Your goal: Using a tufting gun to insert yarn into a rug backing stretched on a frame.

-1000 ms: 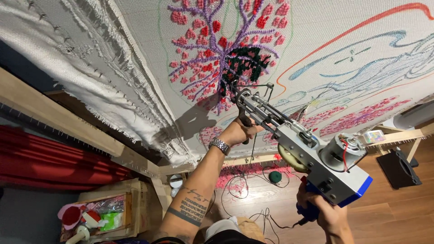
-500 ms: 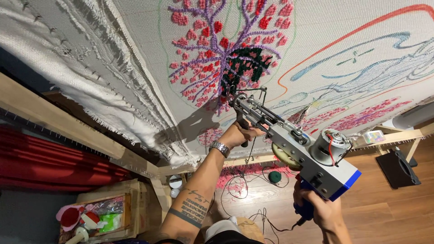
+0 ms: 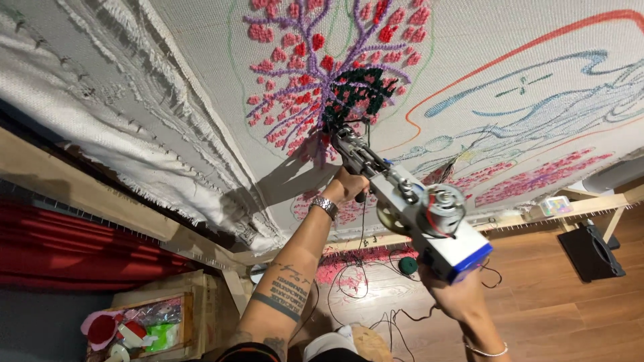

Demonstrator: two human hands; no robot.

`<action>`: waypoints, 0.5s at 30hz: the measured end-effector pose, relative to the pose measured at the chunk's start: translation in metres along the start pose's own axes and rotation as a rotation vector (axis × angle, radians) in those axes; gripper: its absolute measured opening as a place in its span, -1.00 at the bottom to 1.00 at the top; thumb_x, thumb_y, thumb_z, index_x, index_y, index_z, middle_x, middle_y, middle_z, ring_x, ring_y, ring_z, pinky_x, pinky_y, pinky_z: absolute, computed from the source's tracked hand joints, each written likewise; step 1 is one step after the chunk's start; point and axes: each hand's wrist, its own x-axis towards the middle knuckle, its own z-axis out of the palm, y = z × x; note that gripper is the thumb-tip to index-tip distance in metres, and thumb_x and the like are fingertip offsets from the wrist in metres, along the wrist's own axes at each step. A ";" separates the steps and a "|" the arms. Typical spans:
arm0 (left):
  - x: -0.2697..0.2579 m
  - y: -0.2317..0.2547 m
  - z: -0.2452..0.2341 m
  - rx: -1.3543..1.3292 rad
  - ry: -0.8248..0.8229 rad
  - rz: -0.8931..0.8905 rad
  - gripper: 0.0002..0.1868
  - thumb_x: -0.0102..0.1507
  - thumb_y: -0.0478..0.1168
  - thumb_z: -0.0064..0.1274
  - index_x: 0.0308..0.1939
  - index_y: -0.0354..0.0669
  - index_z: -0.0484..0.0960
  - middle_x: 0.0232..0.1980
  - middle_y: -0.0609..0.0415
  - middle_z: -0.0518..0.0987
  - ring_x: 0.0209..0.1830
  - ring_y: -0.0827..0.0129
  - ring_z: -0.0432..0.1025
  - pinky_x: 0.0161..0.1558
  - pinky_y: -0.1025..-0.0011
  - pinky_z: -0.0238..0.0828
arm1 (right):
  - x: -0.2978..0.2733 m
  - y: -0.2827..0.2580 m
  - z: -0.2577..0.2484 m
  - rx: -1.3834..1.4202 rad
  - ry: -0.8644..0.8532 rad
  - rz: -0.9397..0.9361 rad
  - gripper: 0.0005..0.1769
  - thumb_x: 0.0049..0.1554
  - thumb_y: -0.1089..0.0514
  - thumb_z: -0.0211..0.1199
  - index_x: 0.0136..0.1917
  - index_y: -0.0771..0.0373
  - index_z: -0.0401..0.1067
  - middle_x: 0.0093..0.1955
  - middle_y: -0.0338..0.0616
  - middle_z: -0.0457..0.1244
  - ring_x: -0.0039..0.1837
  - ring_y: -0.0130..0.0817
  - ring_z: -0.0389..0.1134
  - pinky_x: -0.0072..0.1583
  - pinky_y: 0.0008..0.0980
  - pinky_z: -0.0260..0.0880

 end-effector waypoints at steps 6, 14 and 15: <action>0.038 -0.036 -0.022 0.026 -0.025 0.035 -0.88 0.10 -0.39 0.12 -0.51 -0.38 0.53 -0.54 0.05 0.54 -0.60 0.38 0.41 -0.53 0.36 0.37 | 0.003 0.013 0.016 -0.037 0.046 -0.049 -0.64 -0.10 0.33 0.36 0.01 0.32 0.46 -0.15 -0.20 0.36 -0.17 -0.47 0.37 -0.13 -0.45 0.41; 0.028 -0.038 -0.038 -0.163 -0.158 0.207 -0.76 0.24 -0.22 0.08 -0.41 -0.39 0.61 -0.53 0.03 0.60 -0.60 0.35 0.46 -0.52 0.34 0.38 | -0.004 0.022 0.022 0.194 0.062 0.122 -0.63 -0.06 0.41 0.32 0.06 0.36 0.46 -0.23 -0.15 0.34 -0.30 -0.45 0.32 -0.28 -0.43 0.35; 0.023 -0.031 -0.038 -0.169 -0.150 0.219 -0.78 0.24 -0.22 0.08 -0.40 -0.35 0.61 -0.52 0.05 0.60 -0.59 0.36 0.46 -0.52 0.34 0.37 | -0.004 0.026 0.021 0.260 0.045 0.135 -0.65 -0.05 0.42 0.30 0.05 0.37 0.45 -0.25 -0.14 0.34 -0.32 -0.44 0.33 -0.30 -0.42 0.35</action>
